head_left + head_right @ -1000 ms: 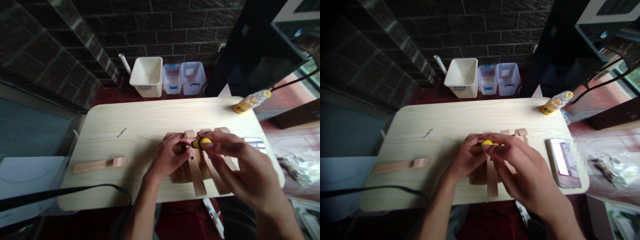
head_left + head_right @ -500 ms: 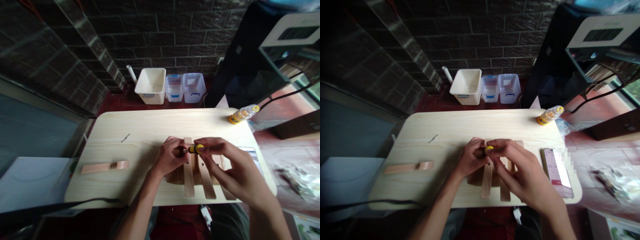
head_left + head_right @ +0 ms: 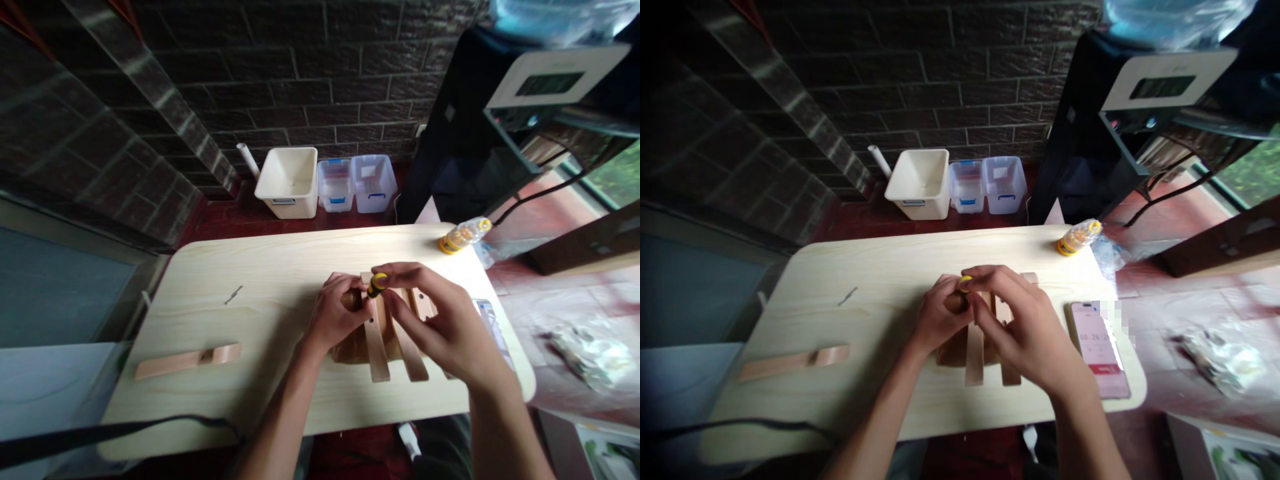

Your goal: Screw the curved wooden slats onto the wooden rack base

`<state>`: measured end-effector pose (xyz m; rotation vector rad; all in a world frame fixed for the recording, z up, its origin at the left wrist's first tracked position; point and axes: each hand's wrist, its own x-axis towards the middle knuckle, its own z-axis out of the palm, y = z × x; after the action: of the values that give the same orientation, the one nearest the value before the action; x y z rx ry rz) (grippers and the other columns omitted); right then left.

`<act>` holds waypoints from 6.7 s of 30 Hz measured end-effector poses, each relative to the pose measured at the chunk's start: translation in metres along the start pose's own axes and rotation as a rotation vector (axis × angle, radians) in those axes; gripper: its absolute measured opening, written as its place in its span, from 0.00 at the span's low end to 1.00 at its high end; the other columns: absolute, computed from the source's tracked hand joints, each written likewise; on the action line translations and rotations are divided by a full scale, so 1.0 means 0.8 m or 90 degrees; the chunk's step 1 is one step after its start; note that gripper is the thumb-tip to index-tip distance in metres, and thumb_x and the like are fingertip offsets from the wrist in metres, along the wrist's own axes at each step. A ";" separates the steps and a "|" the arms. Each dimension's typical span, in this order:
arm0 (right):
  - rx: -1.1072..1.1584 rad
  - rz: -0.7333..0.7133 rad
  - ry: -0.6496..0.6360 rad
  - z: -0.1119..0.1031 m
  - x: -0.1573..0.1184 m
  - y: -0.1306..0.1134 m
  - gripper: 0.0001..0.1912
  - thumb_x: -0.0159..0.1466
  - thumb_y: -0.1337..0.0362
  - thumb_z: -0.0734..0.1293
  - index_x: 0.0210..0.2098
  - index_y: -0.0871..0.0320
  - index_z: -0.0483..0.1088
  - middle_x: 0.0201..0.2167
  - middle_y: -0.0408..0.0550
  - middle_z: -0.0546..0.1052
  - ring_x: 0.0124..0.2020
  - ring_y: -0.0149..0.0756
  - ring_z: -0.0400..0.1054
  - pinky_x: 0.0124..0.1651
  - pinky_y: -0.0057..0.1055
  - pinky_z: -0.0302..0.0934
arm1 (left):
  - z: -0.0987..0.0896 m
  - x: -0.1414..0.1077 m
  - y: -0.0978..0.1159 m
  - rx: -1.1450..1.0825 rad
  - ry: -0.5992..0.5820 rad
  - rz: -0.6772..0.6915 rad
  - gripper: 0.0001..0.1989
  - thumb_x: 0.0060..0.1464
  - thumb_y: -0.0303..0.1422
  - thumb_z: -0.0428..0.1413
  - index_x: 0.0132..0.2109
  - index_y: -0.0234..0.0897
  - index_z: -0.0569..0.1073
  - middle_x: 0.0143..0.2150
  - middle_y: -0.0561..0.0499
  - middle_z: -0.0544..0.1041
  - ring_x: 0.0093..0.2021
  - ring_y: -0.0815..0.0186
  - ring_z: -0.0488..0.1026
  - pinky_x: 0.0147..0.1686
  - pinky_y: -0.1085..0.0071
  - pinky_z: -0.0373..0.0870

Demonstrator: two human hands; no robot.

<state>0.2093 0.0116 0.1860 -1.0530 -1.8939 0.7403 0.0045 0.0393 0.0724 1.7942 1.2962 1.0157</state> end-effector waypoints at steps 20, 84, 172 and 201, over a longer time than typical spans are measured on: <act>0.176 0.045 0.118 0.034 -0.045 0.038 0.18 0.75 0.73 0.70 0.59 0.48 0.78 0.65 0.52 0.83 0.69 0.46 0.77 0.69 0.48 0.76 | 0.001 -0.018 -0.001 -0.043 0.026 0.055 0.08 0.61 0.31 0.68 0.48 0.46 0.85 0.48 0.48 0.87 0.55 0.55 0.80 0.57 0.54 0.78; 0.150 0.031 0.136 0.030 -0.070 0.032 0.25 0.73 0.81 0.68 0.58 0.46 0.80 0.63 0.40 0.84 0.69 0.31 0.77 0.72 0.26 0.69 | 0.011 -0.018 0.003 -0.028 0.039 0.056 0.10 0.60 0.26 0.69 0.46 0.45 0.88 0.49 0.47 0.86 0.55 0.56 0.80 0.54 0.62 0.79; 0.044 0.022 0.214 0.053 -0.067 0.013 0.19 0.71 0.75 0.72 0.56 0.49 0.81 0.60 0.52 0.86 0.60 0.50 0.84 0.56 0.44 0.84 | 0.009 -0.021 0.008 -0.018 0.019 -0.015 0.12 0.54 0.26 0.70 0.44 0.45 0.90 0.48 0.46 0.87 0.55 0.53 0.80 0.54 0.58 0.82; 0.054 0.021 0.199 0.050 -0.074 0.016 0.25 0.70 0.78 0.72 0.61 0.48 0.80 0.65 0.53 0.83 0.64 0.52 0.81 0.62 0.49 0.82 | 0.006 -0.023 0.006 -0.018 0.000 0.000 0.11 0.56 0.29 0.71 0.47 0.45 0.89 0.50 0.47 0.86 0.56 0.55 0.80 0.57 0.58 0.81</act>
<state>0.1979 -0.0380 0.1347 -1.0799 -1.5702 0.6277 0.0073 0.0201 0.0712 1.7725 1.2752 1.0293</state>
